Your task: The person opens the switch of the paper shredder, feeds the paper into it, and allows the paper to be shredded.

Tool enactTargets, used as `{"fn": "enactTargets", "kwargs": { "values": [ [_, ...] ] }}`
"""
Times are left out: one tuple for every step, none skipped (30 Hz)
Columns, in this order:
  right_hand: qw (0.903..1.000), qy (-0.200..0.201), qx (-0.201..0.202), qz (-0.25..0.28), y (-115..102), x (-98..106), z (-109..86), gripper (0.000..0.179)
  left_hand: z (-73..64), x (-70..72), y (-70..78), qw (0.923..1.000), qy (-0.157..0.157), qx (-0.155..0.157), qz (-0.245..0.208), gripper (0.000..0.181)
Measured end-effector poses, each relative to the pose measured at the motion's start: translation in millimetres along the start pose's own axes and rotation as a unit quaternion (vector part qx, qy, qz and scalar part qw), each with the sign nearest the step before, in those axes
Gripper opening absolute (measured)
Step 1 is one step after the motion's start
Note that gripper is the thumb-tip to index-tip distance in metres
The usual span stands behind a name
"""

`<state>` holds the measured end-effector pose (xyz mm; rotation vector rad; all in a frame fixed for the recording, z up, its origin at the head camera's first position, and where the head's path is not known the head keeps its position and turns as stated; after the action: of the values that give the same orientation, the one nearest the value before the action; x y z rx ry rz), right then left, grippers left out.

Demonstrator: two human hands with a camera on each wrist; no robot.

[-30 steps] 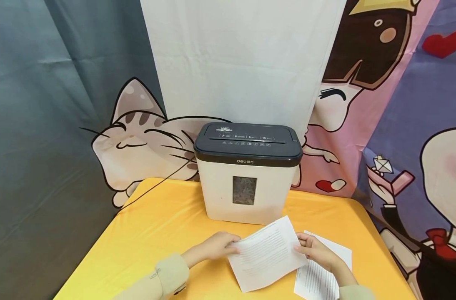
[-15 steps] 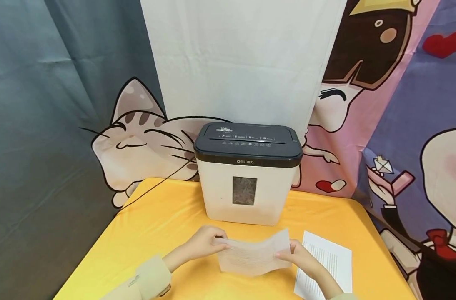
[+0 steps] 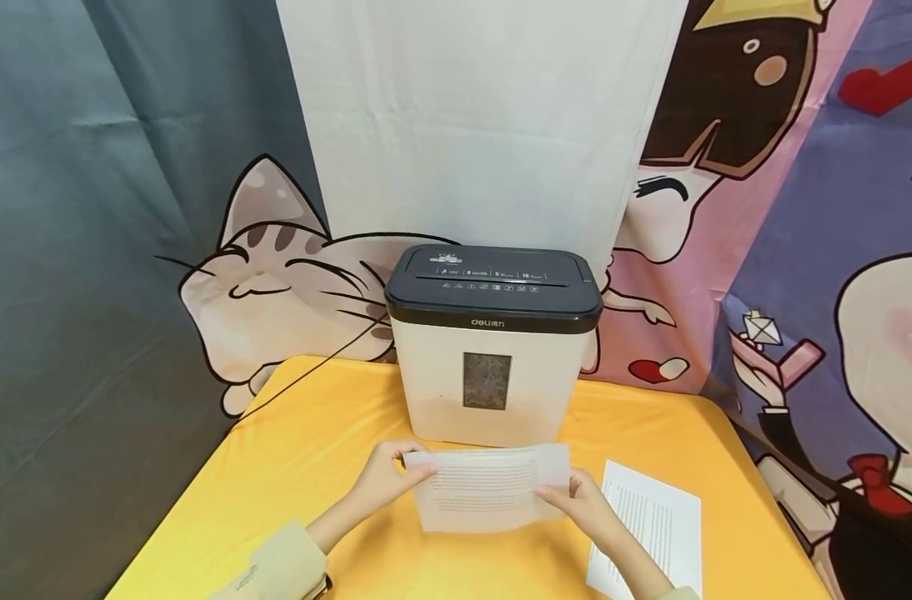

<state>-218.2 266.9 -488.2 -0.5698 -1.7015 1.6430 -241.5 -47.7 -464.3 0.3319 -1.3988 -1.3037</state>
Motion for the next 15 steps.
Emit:
{"fn": "enactTargets", "kwargs": {
  "values": [
    [1.0000,0.007,-0.001,0.001,-1.6,-0.6,1.2,0.026,-0.4,0.9,-0.4,1.0000,0.009,-0.003,-0.003,0.012],
    [0.9999,0.014,0.000,-0.001,-3.5,-1.2,2.2,0.026,-0.6,1.8,-0.7,0.9998,0.016,-0.003,-0.008,0.013],
    [0.9998,0.021,0.000,-0.002,-5.5,-1.7,3.1,0.025,-0.9,2.7,-0.9,0.9997,0.020,-0.003,-0.016,0.013],
    [0.9996,0.029,0.001,-0.003,-7.0,-2.9,3.9,0.025,-1.8,3.3,-1.2,0.9995,0.021,-0.002,-0.024,0.014],
    [0.9993,0.037,0.001,-0.003,-8.7,-3.9,4.7,0.025,-2.6,3.7,-1.7,0.9992,0.018,0.000,-0.034,0.014],
    [0.9989,0.047,0.001,-0.005,-10.8,-5.0,5.6,0.024,-3.3,4.1,-2.0,0.9988,0.012,0.002,-0.048,0.014],
    [0.9985,0.055,0.004,-0.007,-13.1,-5.8,6.4,0.024,-4.0,4.5,-1.9,0.9981,0.003,0.006,-0.061,0.015],
    [0.9980,0.061,0.006,-0.011,-15.5,-6.3,7.3,0.024,-4.6,4.7,-1.7,0.9973,-0.006,0.012,-0.072,0.016],
    [0.9974,0.070,0.006,-0.013,-18.0,-6.8,8.3,0.024,-5.3,4.8,-1.4,0.9964,-0.016,0.017,-0.081,0.018],
    [0.9968,0.079,0.007,-0.015,-20.8,-7.2,9.3,0.024,-6.0,5.2,-0.4,0.9956,-0.025,0.022,-0.088,0.018],
    [0.9960,0.088,0.005,-0.016,-23.6,-7.5,10.2,0.024,-6.4,5.6,0.9,0.9947,-0.032,0.026,-0.094,0.019],
    [0.9952,0.096,0.004,-0.017,-26.4,-7.8,11.2,0.024,-7.0,6.5,3.6,0.9940,-0.037,0.030,-0.098,0.020],
    [0.9946,0.102,0.004,-0.017,-29.3,-8.0,12.2,0.024,-7.8,8.0,8.0,0.9937,-0.040,0.027,-0.101,0.020],
    [0.9941,0.107,0.004,-0.018,-32.1,-8.5,13.2,0.025,-8.6,9.8,12.1,0.9934,-0.040,0.027,-0.103,0.020],
    [0.9937,0.111,0.005,-0.018,-34.9,-9.1,14.3,0.025,-9.3,12.0,17.3,0.9932,-0.038,0.029,-0.106,0.020]
  ]
}}
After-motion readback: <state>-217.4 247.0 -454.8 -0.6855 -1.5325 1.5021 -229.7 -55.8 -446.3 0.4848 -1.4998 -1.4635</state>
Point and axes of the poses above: each hand's wrist, its own z-axis towards the middle knuckle, its own x-axis out of the back of the hand, y = z × x, the point moved 1 cm from there along z, towards the middle knuckle, and after that the axes turned 13 degrees about -y, right-handed, at the moved point
